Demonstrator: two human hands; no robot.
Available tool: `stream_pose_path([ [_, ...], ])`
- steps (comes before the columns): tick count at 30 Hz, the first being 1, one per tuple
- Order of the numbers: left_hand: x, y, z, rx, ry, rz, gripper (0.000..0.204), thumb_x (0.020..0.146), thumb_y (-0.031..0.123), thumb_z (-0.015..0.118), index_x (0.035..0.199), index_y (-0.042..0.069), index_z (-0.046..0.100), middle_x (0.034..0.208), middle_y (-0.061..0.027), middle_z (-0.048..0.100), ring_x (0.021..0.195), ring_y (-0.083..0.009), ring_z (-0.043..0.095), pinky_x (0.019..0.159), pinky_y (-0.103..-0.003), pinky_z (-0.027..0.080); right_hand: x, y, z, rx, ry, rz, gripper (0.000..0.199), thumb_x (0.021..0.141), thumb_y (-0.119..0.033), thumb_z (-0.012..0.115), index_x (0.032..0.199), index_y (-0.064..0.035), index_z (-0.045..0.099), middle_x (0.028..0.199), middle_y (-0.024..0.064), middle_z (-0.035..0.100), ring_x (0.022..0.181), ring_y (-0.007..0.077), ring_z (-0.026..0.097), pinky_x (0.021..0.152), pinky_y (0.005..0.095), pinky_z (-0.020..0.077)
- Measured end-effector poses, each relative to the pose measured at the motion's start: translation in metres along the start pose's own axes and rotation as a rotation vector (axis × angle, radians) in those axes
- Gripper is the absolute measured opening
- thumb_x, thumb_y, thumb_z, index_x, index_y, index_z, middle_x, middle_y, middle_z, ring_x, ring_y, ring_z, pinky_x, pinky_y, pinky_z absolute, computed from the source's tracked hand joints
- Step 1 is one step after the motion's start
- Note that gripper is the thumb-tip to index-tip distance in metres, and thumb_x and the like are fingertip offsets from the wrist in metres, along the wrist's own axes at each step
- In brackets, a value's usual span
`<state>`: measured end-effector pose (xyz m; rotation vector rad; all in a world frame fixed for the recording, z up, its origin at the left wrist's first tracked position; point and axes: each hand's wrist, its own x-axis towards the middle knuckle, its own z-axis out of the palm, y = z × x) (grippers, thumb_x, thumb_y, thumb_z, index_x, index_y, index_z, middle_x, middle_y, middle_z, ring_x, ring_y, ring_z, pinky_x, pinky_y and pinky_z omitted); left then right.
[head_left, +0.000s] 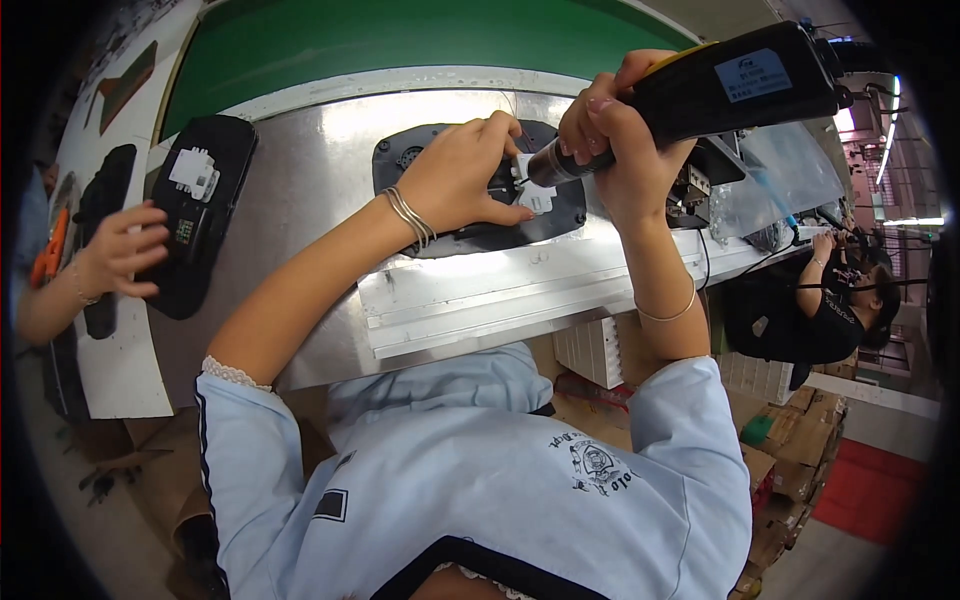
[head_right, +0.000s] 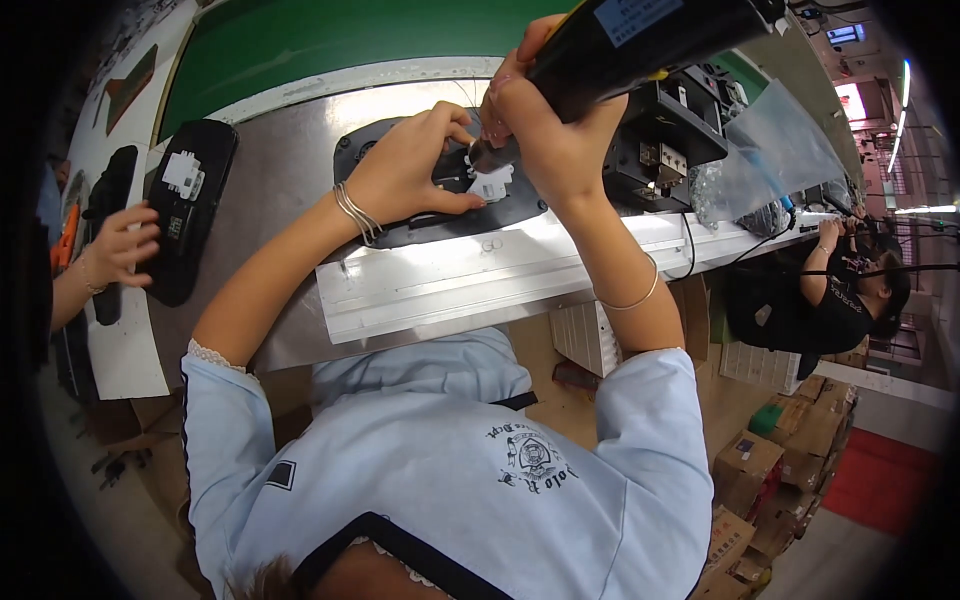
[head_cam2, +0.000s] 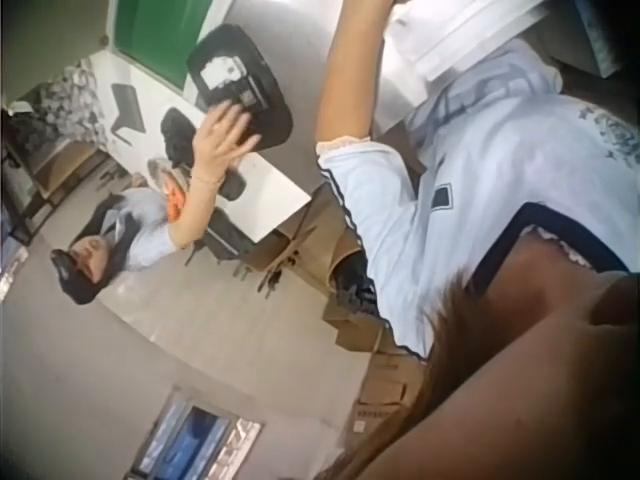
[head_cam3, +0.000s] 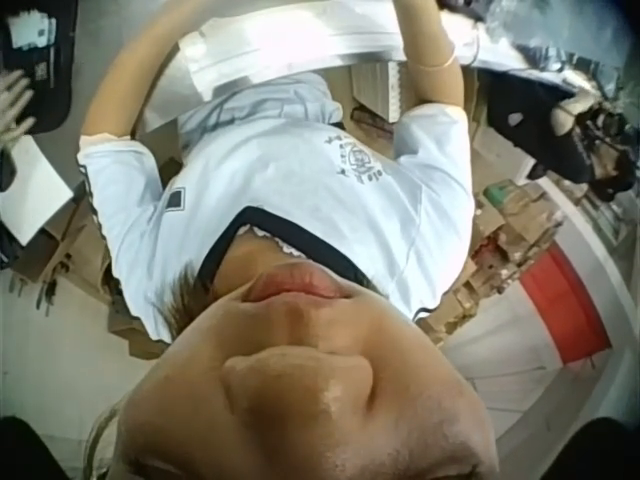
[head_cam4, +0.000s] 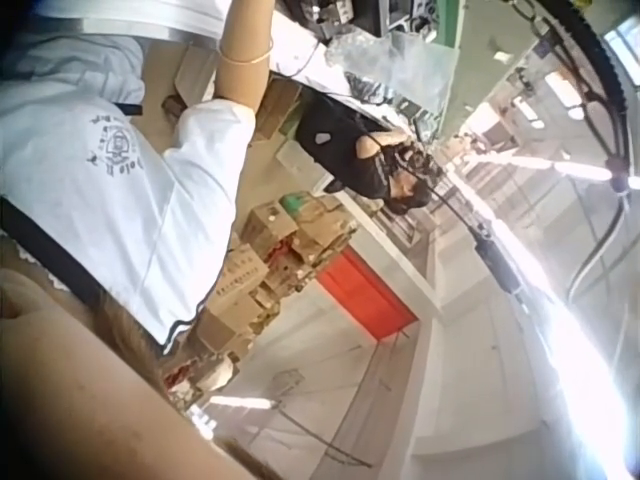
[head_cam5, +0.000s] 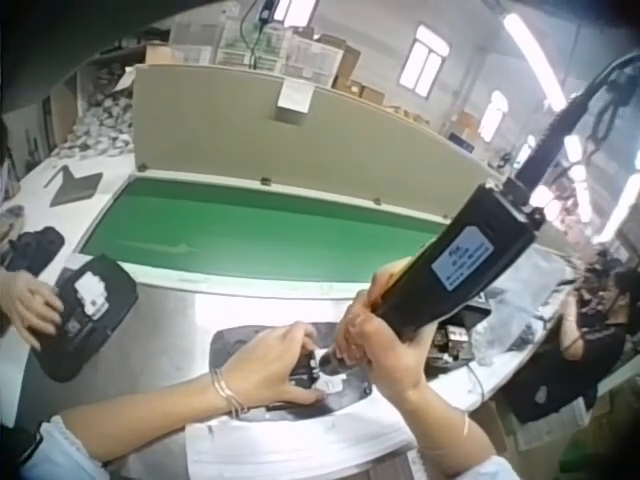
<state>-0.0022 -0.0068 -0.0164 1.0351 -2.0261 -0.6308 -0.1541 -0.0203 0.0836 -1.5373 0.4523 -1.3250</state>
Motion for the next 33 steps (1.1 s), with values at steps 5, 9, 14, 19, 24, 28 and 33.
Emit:
stream_pose_path([
  [5,0.0,0.0,0.0,0.023,-0.008,0.002,0.073,0.06,0.04,0.082,0.11,0.003,0.045,0.096,-0.0097,0.063,0.094,-0.028,0.059,0.084,-0.037,0.046,-0.001,0.001,0.004,-0.004,-0.021,-0.011,0.023,0.077,0.004,0.051,0.094,-0.0043,0.038,0.062,0.0065,0.044,0.043,0.0119,0.04,0.042,0.0282,0.0401],
  [9,0.0,-0.002,-0.001,0.036,0.003,0.015,0.073,0.06,0.04,0.082,0.11,0.003,0.045,0.096,-0.0096,0.063,0.093,-0.0284,0.059,0.084,-0.037,0.046,0.0,0.003,0.005,-0.009,-0.037,-0.039,0.024,0.077,0.005,0.051,0.094,-0.0043,0.038,0.062,0.007,0.044,0.044,0.0119,0.04,0.042,0.0278,0.0399],
  [14,0.006,-0.001,0.0,-0.007,-0.013,0.037,0.073,0.059,0.037,0.083,0.11,0.001,0.044,0.097,-0.0117,0.062,0.094,-0.0298,0.059,0.084,-0.037,0.046,0.0,0.005,0.006,-0.149,0.014,-0.039,0.025,0.076,0.007,0.052,0.094,-0.0035,0.038,0.062,0.0085,0.047,0.045,0.0134,0.044,0.041,0.0275,0.0403],
  [19,0.004,0.007,-0.008,0.015,-0.066,-0.02,0.07,0.059,0.036,0.083,0.109,0.003,0.046,0.098,-0.0127,0.062,0.095,-0.0314,0.058,0.084,-0.038,0.046,0.008,0.022,0.003,-0.339,0.033,-0.009,0.024,0.079,0.006,0.057,0.101,0.0,0.051,0.065,0.0032,0.053,0.051,0.0094,0.051,0.046,0.0239,0.0413],
  [24,0.012,0.005,-0.01,0.289,0.087,-0.045,0.069,0.058,0.036,0.083,0.108,0.003,0.048,0.098,-0.0125,0.061,0.093,-0.0309,0.057,0.084,-0.038,0.045,-0.013,-0.027,-0.024,-0.012,0.152,-0.058,0.025,0.08,0.003,0.056,0.1,-0.0033,0.043,0.062,0.0016,0.046,0.044,0.0095,0.043,0.041,0.0238,0.0375],
  [28,0.082,-0.031,-0.022,0.452,0.144,-0.075,0.065,0.063,0.037,0.08,0.109,0.004,0.048,0.098,-0.0154,0.06,0.093,-0.0332,0.056,0.085,-0.041,0.044,-0.043,-0.078,-0.062,-0.126,0.279,-0.191,0.028,0.077,-0.003,0.056,0.1,-0.0026,0.04,0.054,0.0035,0.039,0.039,0.0132,0.039,0.037,0.0279,0.037],
  [33,0.203,-0.086,0.007,0.59,0.309,0.144,0.07,0.076,0.05,0.068,0.123,0.003,0.044,0.116,-0.0195,0.057,0.113,-0.0338,0.05,0.097,-0.046,0.036,-0.054,-0.107,-0.083,-0.262,0.44,-0.226,0.031,0.077,-0.004,0.052,0.106,0.0005,0.042,0.055,0.0028,0.037,0.042,0.0127,0.037,0.043,0.0283,0.0384],
])
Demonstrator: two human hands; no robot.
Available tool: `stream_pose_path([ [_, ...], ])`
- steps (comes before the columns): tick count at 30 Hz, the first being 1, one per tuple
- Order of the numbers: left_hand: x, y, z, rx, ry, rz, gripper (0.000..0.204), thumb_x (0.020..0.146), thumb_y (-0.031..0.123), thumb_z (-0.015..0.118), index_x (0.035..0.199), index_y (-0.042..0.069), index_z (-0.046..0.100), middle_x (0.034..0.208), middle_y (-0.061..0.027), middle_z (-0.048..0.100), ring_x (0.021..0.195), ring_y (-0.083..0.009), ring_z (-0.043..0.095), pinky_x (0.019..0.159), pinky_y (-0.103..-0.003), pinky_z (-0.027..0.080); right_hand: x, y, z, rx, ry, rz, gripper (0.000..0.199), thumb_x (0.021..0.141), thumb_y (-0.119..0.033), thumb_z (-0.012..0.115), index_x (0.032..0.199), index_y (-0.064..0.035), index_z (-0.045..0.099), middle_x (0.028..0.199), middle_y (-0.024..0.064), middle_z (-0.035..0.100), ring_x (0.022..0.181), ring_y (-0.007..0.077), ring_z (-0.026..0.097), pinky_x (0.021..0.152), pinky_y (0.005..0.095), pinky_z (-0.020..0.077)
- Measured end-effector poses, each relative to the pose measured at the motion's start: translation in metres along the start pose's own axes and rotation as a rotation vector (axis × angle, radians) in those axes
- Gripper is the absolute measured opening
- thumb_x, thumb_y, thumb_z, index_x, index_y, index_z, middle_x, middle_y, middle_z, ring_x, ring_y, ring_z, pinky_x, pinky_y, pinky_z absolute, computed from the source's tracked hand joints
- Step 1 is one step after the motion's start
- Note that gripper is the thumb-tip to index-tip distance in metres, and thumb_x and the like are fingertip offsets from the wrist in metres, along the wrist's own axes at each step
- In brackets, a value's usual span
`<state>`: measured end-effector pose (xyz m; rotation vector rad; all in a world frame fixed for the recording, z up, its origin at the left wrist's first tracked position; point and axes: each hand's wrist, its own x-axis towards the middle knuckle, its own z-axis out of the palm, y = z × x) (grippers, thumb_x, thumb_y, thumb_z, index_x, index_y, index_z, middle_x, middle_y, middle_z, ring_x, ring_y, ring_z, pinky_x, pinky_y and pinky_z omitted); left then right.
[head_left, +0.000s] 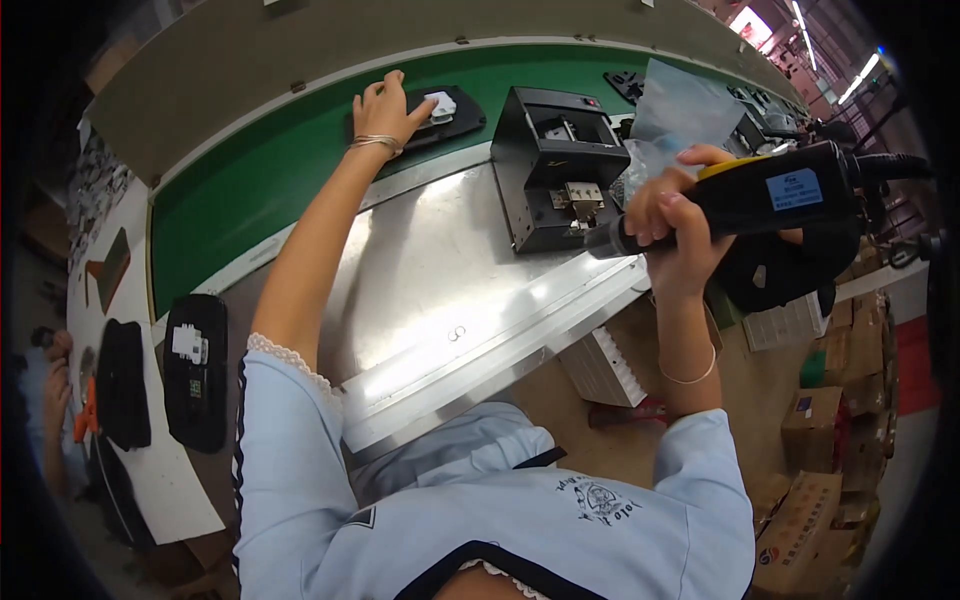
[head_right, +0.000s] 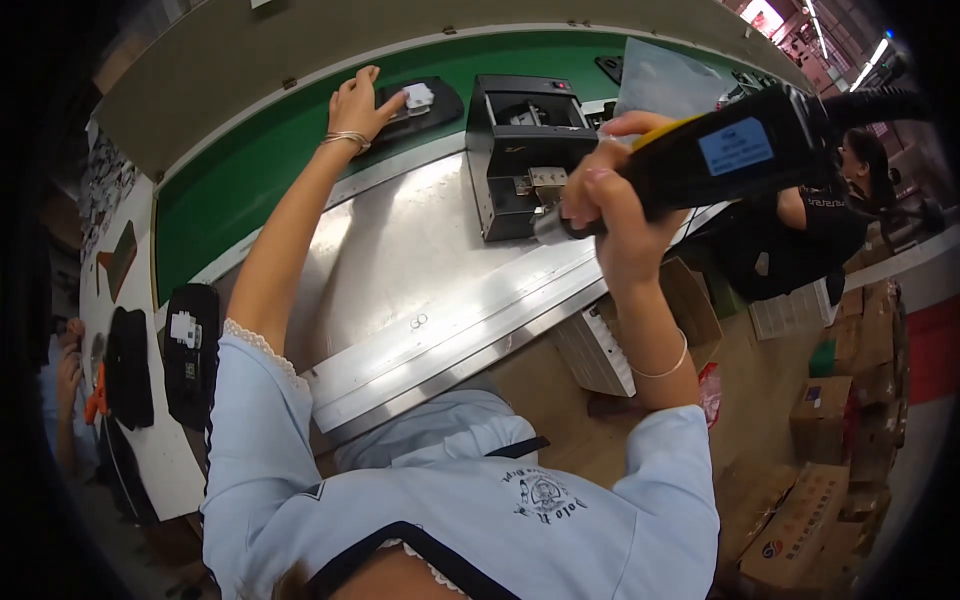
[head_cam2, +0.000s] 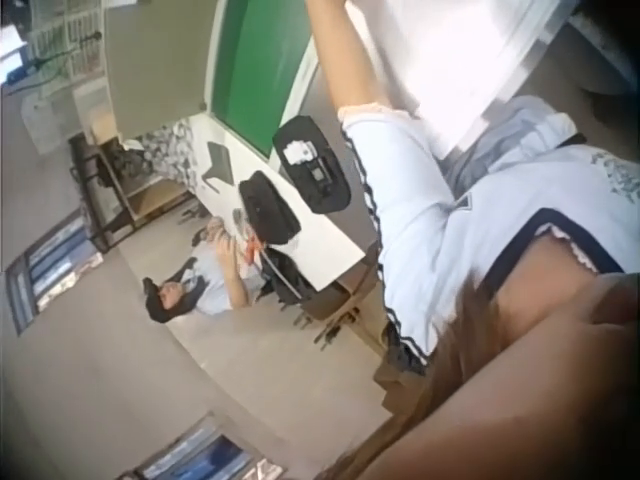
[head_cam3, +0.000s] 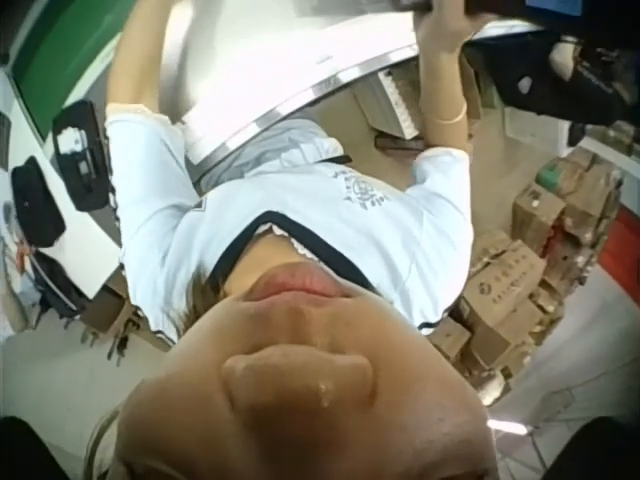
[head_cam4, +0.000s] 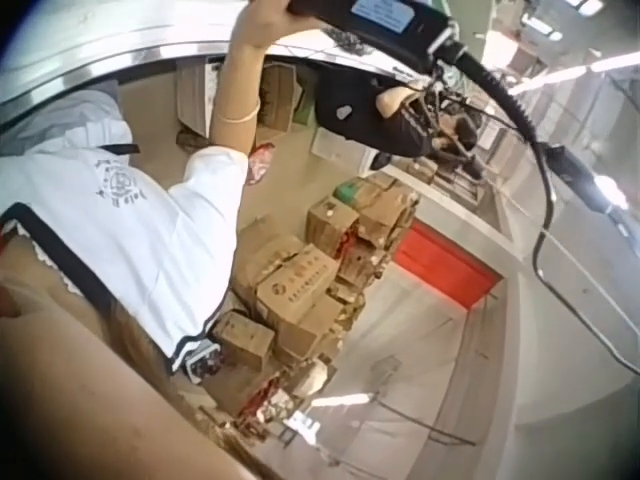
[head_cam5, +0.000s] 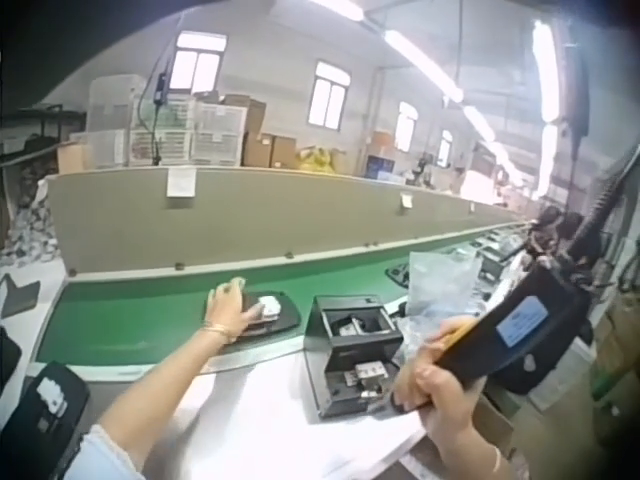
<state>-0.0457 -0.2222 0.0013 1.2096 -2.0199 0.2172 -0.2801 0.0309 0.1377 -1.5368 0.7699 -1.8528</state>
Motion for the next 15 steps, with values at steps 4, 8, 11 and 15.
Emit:
stream_pose_path([
  [4,-0.012,0.03,-0.046,-0.038,-0.165,-0.063,0.069,0.084,0.052,0.057,0.131,0.003,0.043,0.132,-0.0189,0.049,0.121,-0.0351,0.045,0.105,-0.046,0.03,0.01,-0.003,-0.031,-0.036,0.032,-0.045,0.028,0.079,-0.004,0.052,0.104,-0.0002,0.042,0.056,0.002,0.036,0.043,0.0123,0.038,0.046,0.0279,0.039],
  [8,-0.1,0.02,-0.152,-0.064,-0.287,0.011,0.053,0.084,0.033,0.064,0.128,0.007,0.049,0.137,-0.0181,0.045,0.126,-0.0348,0.042,0.104,-0.043,0.032,0.027,0.009,-0.049,-0.062,0.025,-0.078,0.021,0.08,-0.001,0.051,0.099,-0.0017,0.042,0.058,0.0019,0.036,0.045,0.0124,0.039,0.048,0.0287,0.0398],
  [11,-0.172,-0.016,-0.23,0.164,-0.343,-0.194,0.045,0.084,0.022,0.065,0.124,0.007,0.054,0.138,-0.0147,0.045,0.128,-0.0318,0.041,0.106,-0.041,0.031,0.035,0.023,-0.054,-0.061,-0.006,-0.058,0.021,0.079,0.0,0.051,0.098,-0.0018,0.042,0.057,0.0031,0.038,0.045,0.0132,0.041,0.049,0.029,0.0399],
  [15,-0.283,-0.08,-0.315,0.383,-0.414,-0.391,0.046,0.087,0.021,0.061,0.13,0.01,0.051,0.136,-0.0129,0.047,0.126,-0.0315,0.042,0.104,-0.041,0.033,0.043,0.037,-0.047,-0.024,-0.05,-0.044,0.02,0.079,0.0,0.052,0.096,-0.0016,0.043,0.056,0.0048,0.04,0.045,0.0141,0.043,0.047,0.029,0.0401],
])
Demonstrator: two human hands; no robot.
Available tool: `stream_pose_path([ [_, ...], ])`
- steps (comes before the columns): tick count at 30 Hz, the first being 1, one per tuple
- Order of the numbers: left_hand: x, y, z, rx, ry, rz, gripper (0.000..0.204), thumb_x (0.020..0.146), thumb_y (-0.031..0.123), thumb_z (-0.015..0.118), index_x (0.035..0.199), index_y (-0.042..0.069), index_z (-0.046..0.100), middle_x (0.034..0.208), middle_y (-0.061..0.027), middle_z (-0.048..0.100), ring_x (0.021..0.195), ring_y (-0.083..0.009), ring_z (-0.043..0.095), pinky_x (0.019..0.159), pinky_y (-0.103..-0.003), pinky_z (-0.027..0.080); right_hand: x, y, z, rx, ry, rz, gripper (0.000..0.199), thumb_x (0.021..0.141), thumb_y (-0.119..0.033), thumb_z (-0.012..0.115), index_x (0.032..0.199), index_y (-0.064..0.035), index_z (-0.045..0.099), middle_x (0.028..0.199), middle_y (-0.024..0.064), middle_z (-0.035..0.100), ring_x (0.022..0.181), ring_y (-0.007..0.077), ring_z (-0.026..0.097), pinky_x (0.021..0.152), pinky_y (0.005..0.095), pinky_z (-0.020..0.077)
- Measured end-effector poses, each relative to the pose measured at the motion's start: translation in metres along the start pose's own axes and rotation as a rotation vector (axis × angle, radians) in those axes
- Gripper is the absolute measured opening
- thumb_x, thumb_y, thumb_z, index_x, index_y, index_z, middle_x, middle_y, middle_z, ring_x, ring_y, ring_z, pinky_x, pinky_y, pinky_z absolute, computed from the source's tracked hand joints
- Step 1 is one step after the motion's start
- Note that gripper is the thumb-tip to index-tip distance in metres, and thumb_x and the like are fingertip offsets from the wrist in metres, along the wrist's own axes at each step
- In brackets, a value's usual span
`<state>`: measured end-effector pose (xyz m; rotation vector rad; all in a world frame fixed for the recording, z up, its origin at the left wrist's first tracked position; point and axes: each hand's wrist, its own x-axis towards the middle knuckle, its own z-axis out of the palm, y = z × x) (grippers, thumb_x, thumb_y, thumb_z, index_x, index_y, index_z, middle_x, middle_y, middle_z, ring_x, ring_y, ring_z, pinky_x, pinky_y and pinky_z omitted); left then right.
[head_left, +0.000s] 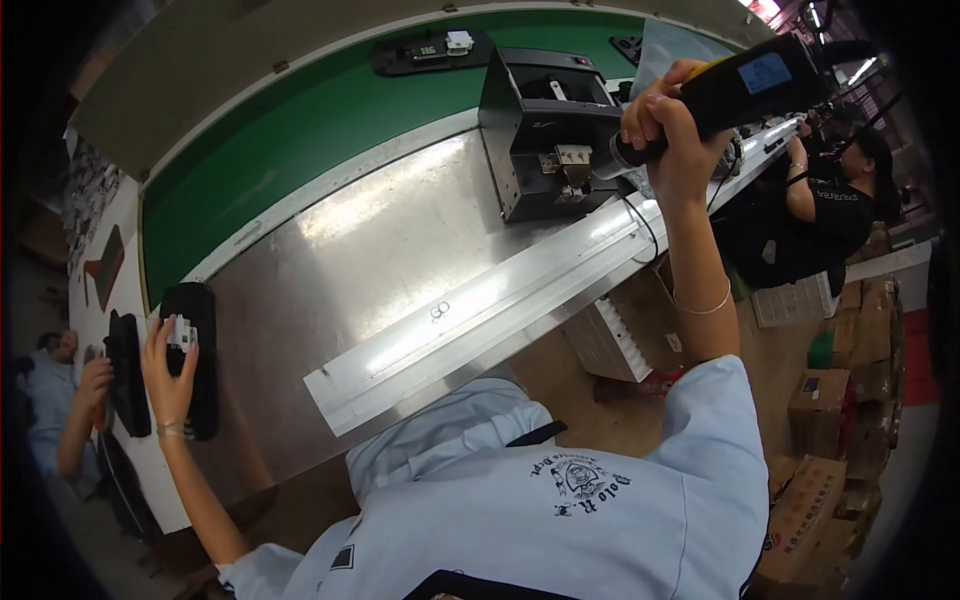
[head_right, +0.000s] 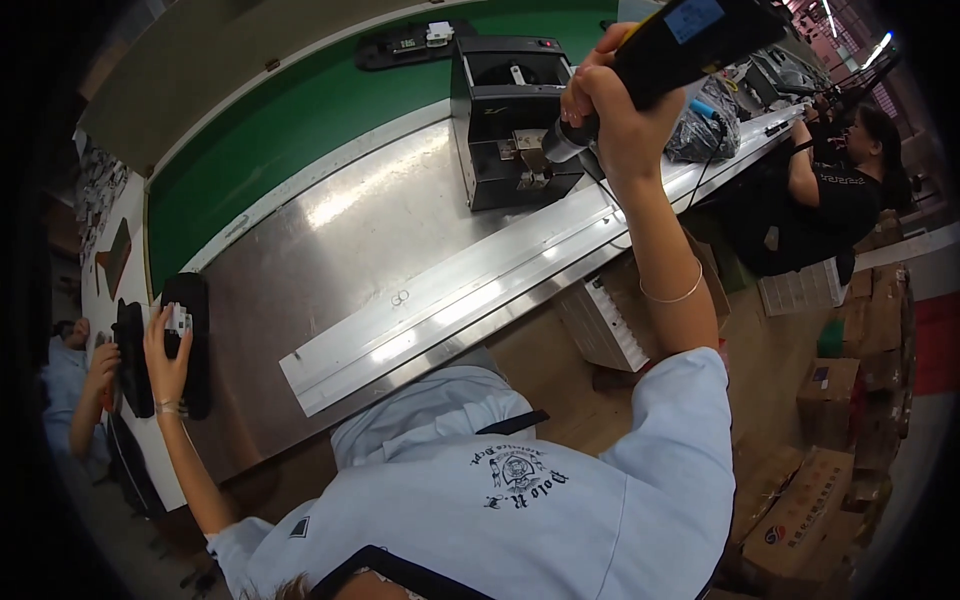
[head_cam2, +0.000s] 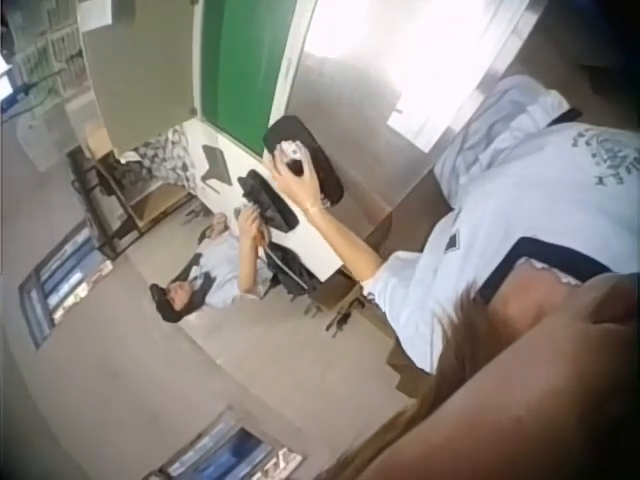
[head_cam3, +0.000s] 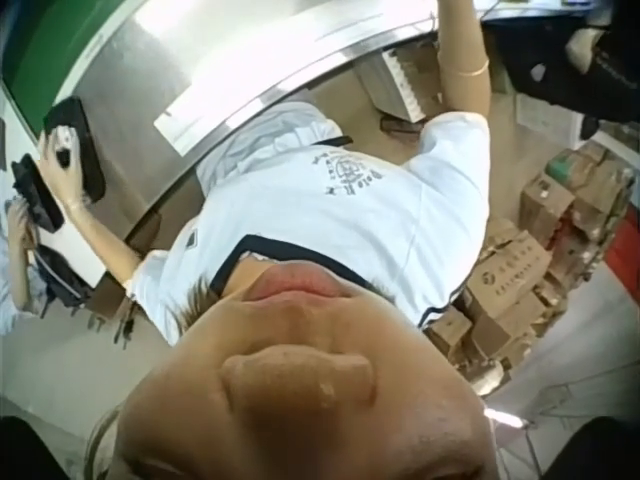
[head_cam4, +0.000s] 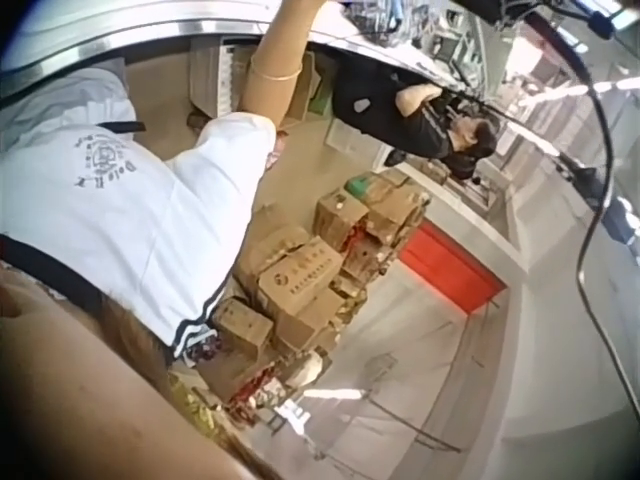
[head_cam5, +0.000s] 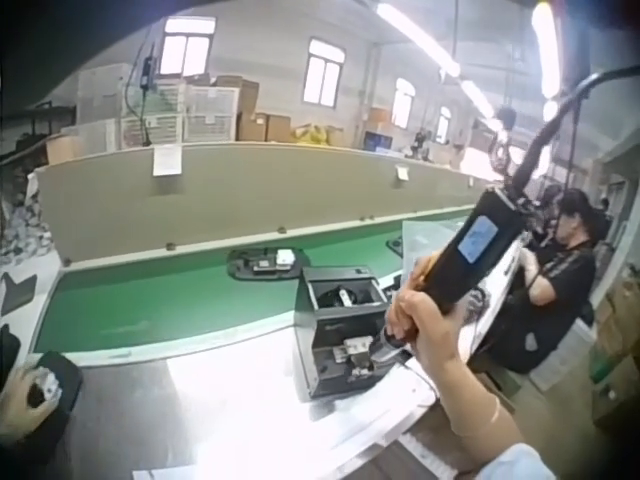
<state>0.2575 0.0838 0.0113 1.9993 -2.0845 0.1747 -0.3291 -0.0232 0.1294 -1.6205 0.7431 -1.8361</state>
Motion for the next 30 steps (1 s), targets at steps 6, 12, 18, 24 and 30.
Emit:
stream_pose_path([
  [6,-0.011,0.016,0.016,-0.304,-0.008,-0.041,0.05,0.084,0.013,0.062,0.133,0.013,0.05,0.133,-0.0101,0.05,0.125,-0.0288,0.043,0.105,-0.039,0.032,-0.003,0.016,0.007,0.009,0.003,0.069,0.017,0.078,-0.001,0.055,0.09,-0.0029,0.043,0.057,0.0049,0.042,0.044,0.0139,0.043,0.046,0.029,0.0396],
  [12,0.061,0.133,0.04,-0.487,-0.139,0.37,0.054,0.075,0.021,0.069,0.127,0.013,0.055,0.132,-0.0136,0.049,0.123,-0.0326,0.043,0.105,-0.04,0.032,-0.01,0.006,0.012,-0.014,0.031,0.125,0.016,0.078,0.0,0.054,0.089,-0.0037,0.043,0.057,0.0041,0.04,0.044,0.0136,0.042,0.046,0.0293,0.0384],
  [18,0.102,0.234,0.047,-0.646,-0.183,0.644,0.045,0.075,0.031,0.071,0.115,0.012,0.061,0.126,-0.0113,0.051,0.111,-0.0301,0.049,0.101,-0.039,0.035,-0.028,-0.014,0.036,0.052,-0.056,0.131,0.016,0.079,-0.001,0.05,0.094,-0.0022,0.043,0.055,0.0023,0.037,0.043,0.013,0.039,0.045,0.0278,0.0379],
  [24,0.099,0.261,0.063,-0.688,-0.141,0.583,0.04,0.071,0.039,0.075,0.103,0.017,0.066,0.11,-0.0028,0.058,0.1,-0.0223,0.057,0.099,-0.049,0.034,-0.033,0.015,0.095,0.232,-0.175,0.102,0.019,0.079,0.0,0.051,0.095,-0.0032,0.043,0.057,0.0034,0.039,0.043,0.0139,0.041,0.044,0.0299,0.0401],
  [30,0.097,0.261,0.069,-0.697,-0.066,0.591,0.04,0.071,0.042,0.074,0.1,0.017,0.067,0.105,-0.0015,0.06,0.1,-0.0216,0.057,0.099,-0.05,0.034,-0.028,0.046,0.13,0.257,-0.227,0.198,0.02,0.078,0.003,0.052,0.094,-0.0032,0.041,0.06,0.0055,0.042,0.045,0.0127,0.04,0.045,0.0293,0.0395],
])
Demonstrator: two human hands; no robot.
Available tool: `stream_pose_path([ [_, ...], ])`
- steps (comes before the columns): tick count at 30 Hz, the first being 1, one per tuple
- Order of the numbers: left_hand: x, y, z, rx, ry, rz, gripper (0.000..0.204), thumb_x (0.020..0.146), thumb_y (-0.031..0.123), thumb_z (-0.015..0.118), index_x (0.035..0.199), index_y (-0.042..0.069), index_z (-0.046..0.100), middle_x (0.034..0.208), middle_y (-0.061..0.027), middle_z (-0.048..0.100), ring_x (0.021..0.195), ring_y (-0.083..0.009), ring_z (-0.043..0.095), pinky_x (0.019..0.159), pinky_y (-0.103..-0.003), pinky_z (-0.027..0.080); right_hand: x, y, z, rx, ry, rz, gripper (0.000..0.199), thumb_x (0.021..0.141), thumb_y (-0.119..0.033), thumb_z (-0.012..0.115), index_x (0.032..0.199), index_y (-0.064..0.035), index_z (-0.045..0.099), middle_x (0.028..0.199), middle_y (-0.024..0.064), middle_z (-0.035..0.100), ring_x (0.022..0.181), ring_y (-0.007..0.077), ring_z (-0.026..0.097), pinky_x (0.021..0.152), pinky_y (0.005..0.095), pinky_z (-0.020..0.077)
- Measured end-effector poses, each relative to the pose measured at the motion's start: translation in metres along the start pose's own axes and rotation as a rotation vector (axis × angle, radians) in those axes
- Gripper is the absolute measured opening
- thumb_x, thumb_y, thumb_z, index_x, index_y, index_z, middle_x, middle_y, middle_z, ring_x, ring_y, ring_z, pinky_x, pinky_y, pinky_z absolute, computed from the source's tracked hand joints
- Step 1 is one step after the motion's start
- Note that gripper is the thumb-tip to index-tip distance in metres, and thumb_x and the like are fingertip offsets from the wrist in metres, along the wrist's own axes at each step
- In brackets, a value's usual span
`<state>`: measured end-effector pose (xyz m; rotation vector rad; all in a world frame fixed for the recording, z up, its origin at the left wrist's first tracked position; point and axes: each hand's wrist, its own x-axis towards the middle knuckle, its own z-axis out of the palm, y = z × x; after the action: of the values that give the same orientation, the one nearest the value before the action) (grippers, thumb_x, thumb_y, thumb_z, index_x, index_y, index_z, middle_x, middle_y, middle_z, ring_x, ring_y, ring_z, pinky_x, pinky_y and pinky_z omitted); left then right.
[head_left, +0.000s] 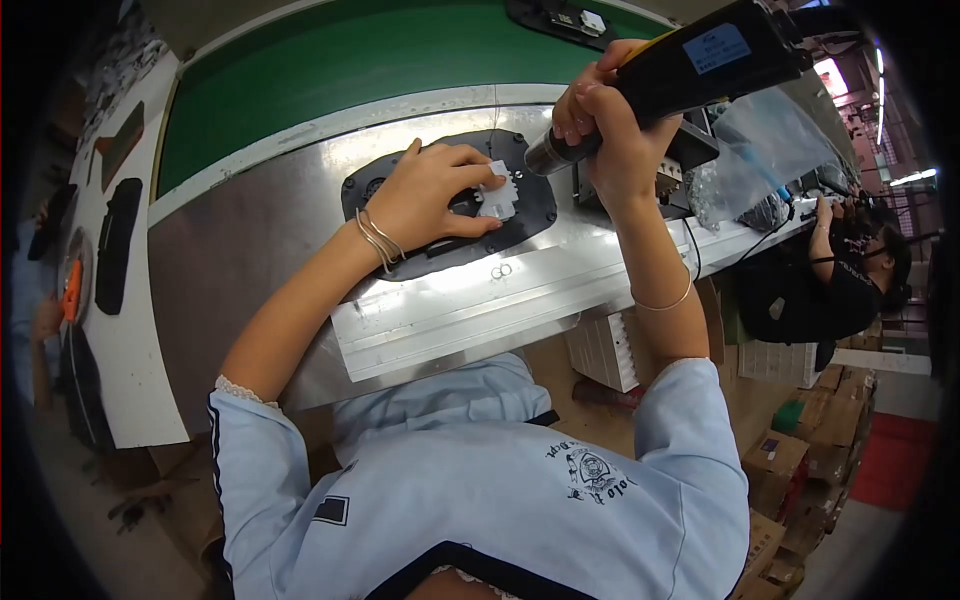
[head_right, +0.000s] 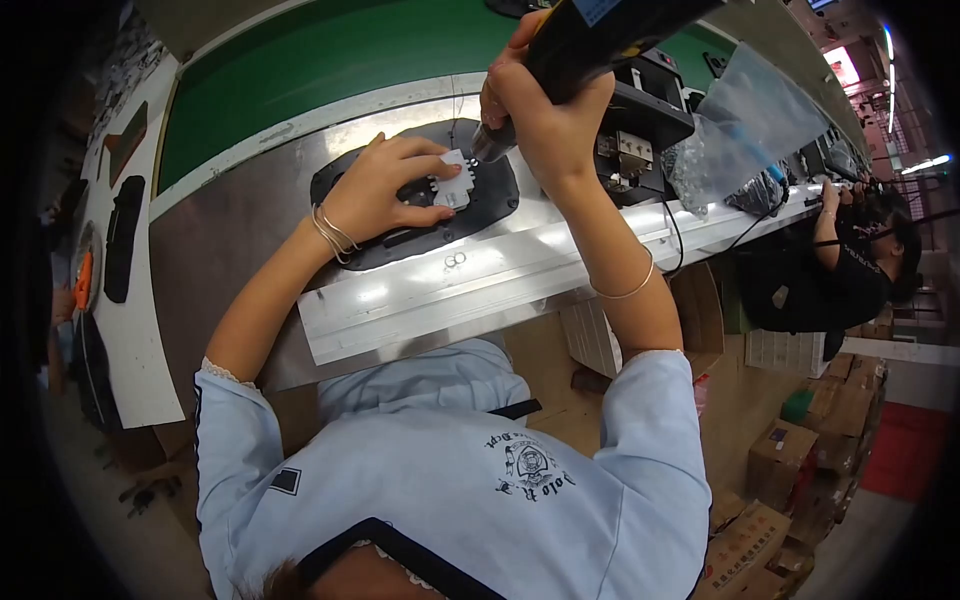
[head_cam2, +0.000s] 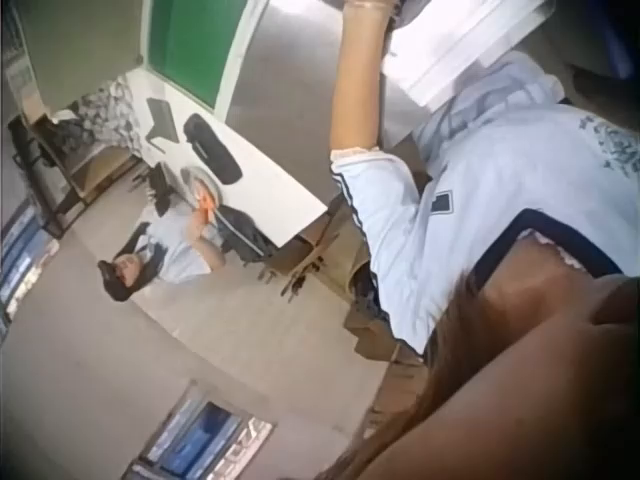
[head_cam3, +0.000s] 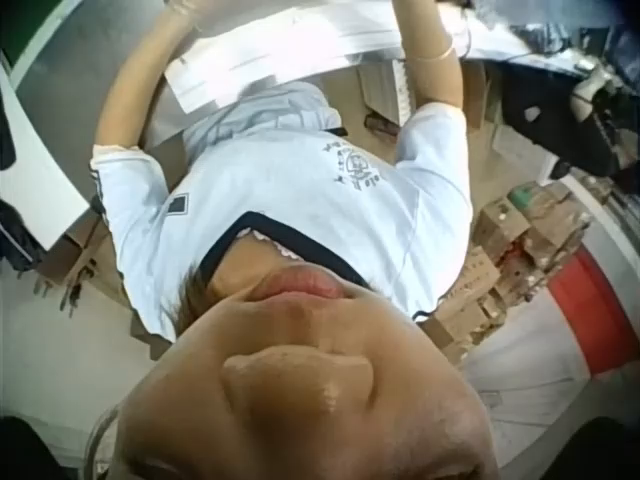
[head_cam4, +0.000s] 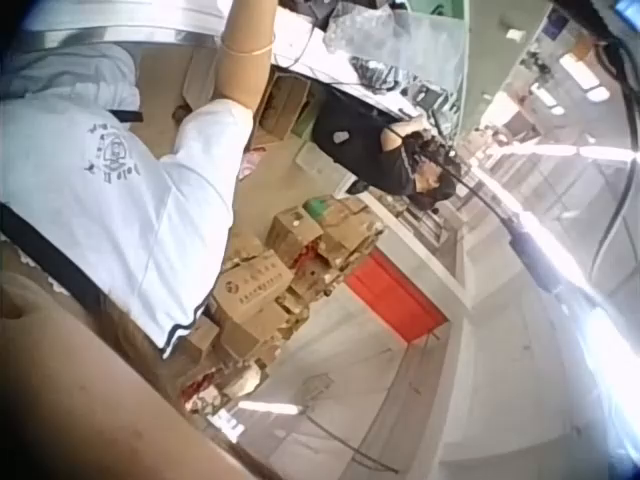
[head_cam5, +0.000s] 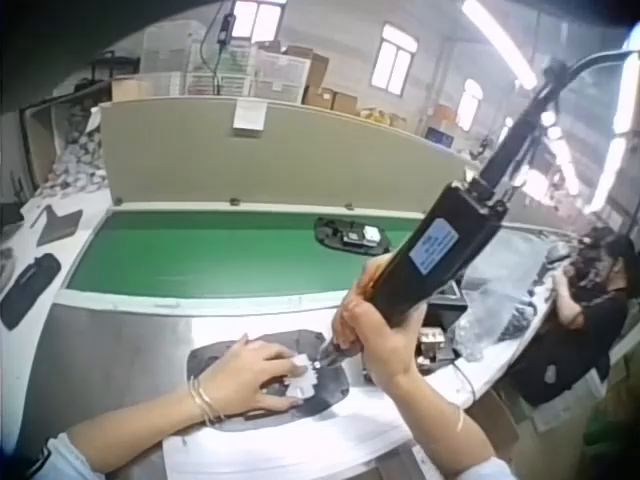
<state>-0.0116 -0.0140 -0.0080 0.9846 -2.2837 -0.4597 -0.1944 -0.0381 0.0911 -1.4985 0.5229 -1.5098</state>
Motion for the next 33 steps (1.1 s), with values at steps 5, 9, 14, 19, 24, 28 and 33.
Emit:
stream_pose_path([
  [5,0.0,0.001,0.0,0.008,-0.006,-0.022,0.038,0.07,0.043,0.073,0.098,0.018,0.067,0.103,0.0012,0.061,0.1,-0.0204,0.057,0.099,-0.053,0.033,0.003,0.008,0.005,0.016,0.011,0.034,0.02,0.076,0.004,0.053,0.092,-0.0029,0.042,0.059,0.0058,0.042,0.045,0.0128,0.041,0.045,0.0295,0.0394],
  [9,-0.001,0.004,-0.004,0.059,-0.047,-0.05,0.04,0.07,0.037,0.075,0.103,0.016,0.066,0.112,-0.0043,0.06,0.104,-0.0236,0.057,0.102,-0.053,0.032,0.005,0.015,0.005,0.003,-0.011,0.054,0.02,0.076,0.005,0.053,0.092,-0.003,0.042,0.058,0.0058,0.041,0.044,0.0127,0.04,0.044,0.0287,0.0388],
  [14,-0.003,0.001,0.001,0.061,0.015,-0.021,0.038,0.07,0.044,0.072,0.1,0.019,0.067,0.105,0.0012,0.06,0.101,-0.0219,0.056,0.101,-0.058,0.03,0.004,0.019,0.006,-0.062,-0.037,0.056,0.019,0.077,0.005,0.053,0.091,-0.0023,0.042,0.059,0.006,0.043,0.044,0.0131,0.042,0.044,0.0282,0.0396],
  [19,0.001,0.0,0.001,0.026,-0.022,-0.02,0.039,0.07,0.043,0.072,0.1,0.019,0.067,0.107,0.0004,0.06,0.102,-0.0222,0.056,0.101,-0.056,0.031,0.009,0.021,0.013,-0.257,-0.099,0.064,0.022,0.08,0.005,0.054,0.101,0.0019,0.047,0.064,0.0047,0.051,0.047,0.0116,0.049,0.045,0.026,0.0413],
  [24,-0.002,-0.002,0.001,-0.011,-0.027,-0.018,0.039,0.07,0.041,0.073,0.1,0.017,0.067,0.109,-0.0001,0.06,0.101,-0.0218,0.056,0.1,-0.053,0.033,-0.003,-0.02,-0.011,-0.168,0.034,-0.11,0.027,0.079,0.002,0.053,0.105,0.0019,0.047,0.062,0.0047,0.047,0.045,0.0135,0.044,0.042,0.0275,0.0395],
  [28,0.0,0.001,-0.001,0.008,0.011,-0.001,0.038,0.069,0.039,0.074,0.098,0.016,0.067,0.109,-0.0012,0.061,0.099,-0.0214,0.057,0.098,-0.049,0.035,-0.011,-0.068,-0.069,-0.22,0.101,-0.249,0.018,0.078,0.003,0.049,0.095,-0.0019,0.046,0.056,0.0053,0.041,0.044,0.0154,0.042,0.045,0.0294,0.039],
  [33,0.002,0.005,-0.005,0.027,-0.018,0.008,0.039,0.07,0.03,0.075,0.102,0.01,0.067,0.112,-0.0075,0.061,0.097,-0.0259,0.055,0.088,-0.034,0.04,-0.01,-0.075,-0.098,-0.329,0.263,-0.171,0.014,0.077,0.003,0.052,0.088,-0.0027,0.046,0.058,0.0056,0.042,0.046,0.0153,0.042,0.049,0.0302,0.04],
])
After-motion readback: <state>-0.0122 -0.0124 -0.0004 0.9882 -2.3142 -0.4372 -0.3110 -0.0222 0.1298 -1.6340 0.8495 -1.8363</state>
